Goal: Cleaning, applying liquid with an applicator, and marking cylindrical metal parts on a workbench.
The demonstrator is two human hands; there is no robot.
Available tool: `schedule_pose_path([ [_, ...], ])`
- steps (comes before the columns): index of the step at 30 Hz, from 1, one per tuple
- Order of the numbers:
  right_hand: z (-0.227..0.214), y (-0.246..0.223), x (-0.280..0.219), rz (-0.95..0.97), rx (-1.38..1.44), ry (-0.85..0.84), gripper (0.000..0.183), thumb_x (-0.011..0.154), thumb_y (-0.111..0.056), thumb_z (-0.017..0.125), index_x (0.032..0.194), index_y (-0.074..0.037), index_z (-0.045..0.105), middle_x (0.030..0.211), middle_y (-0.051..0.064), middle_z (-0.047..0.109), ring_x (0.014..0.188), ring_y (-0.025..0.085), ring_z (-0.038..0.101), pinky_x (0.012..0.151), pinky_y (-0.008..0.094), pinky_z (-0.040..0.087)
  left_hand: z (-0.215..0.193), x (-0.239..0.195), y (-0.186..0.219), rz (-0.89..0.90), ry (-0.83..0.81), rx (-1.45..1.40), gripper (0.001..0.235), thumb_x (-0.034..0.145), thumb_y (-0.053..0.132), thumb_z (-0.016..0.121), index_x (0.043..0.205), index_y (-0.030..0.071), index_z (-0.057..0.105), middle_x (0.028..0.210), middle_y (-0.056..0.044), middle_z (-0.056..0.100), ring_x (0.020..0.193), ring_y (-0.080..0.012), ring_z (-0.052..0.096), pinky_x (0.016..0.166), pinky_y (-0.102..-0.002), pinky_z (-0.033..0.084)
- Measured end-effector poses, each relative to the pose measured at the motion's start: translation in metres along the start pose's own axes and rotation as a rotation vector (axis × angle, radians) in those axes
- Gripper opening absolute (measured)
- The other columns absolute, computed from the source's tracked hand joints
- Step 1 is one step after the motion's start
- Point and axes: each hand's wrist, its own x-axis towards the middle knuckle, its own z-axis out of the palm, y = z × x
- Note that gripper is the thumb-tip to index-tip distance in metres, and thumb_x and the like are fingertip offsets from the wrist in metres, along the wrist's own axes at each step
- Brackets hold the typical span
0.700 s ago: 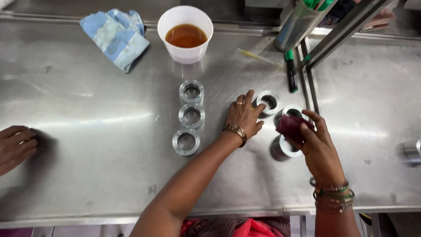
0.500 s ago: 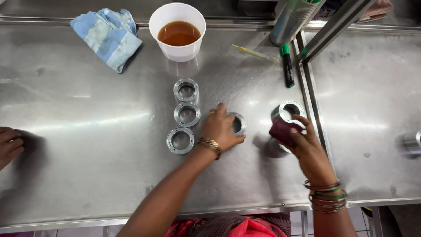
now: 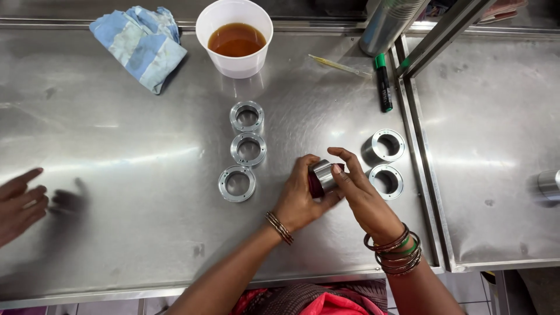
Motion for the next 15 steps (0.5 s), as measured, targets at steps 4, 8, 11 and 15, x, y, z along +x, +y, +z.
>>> schedule_pose_path([
  [4,-0.036,0.013,0.005,0.159,0.041,0.071,0.048,0.101,-0.025,0.049,0.148,-0.017,0.048,0.114,0.014,0.068,0.104,0.021,0.063,0.095,0.036,0.052,-0.013,0.037,-0.003,0.21,0.001,0.268,0.074,0.076,0.055,0.08,0.128,0.013,0.046,0.11,-0.012,0.068,0.097,-0.023,0.073,0.08,-0.041,0.063],
  [8,-0.077,0.022,0.001,0.122,0.248,0.345,0.043,0.103,-0.017,0.047,0.146,-0.013,0.048,0.127,0.012,0.059,0.116,0.021,0.06,0.103,0.035,0.049,-0.042,0.093,0.015,0.123,-0.036,0.93,0.074,0.073,0.053,0.082,0.13,0.017,0.053,0.123,-0.015,0.06,0.101,-0.0309,0.066,0.076,-0.044,0.059],
  [11,-0.095,0.025,-0.005,0.034,0.367,0.4,0.04,0.104,-0.014,0.044,0.144,-0.01,0.047,0.132,0.011,0.057,0.123,0.022,0.058,0.108,0.037,0.049,-0.034,0.118,0.013,0.186,0.064,1.223,0.073,0.072,0.047,0.081,0.132,0.016,0.055,0.129,-0.016,0.057,0.111,-0.0326,0.062,0.091,-0.052,0.049],
  [15,-0.103,0.021,-0.008,0.021,0.423,0.471,0.04,0.104,-0.012,0.044,0.144,-0.01,0.044,0.132,0.018,0.056,0.124,0.029,0.059,0.106,0.041,0.053,0.053,0.088,0.0,0.442,-0.383,1.115,0.045,0.074,0.043,0.079,0.109,0.015,0.071,0.157,-0.024,0.036,0.148,-0.0374,0.031,0.118,-0.059,0.018],
])
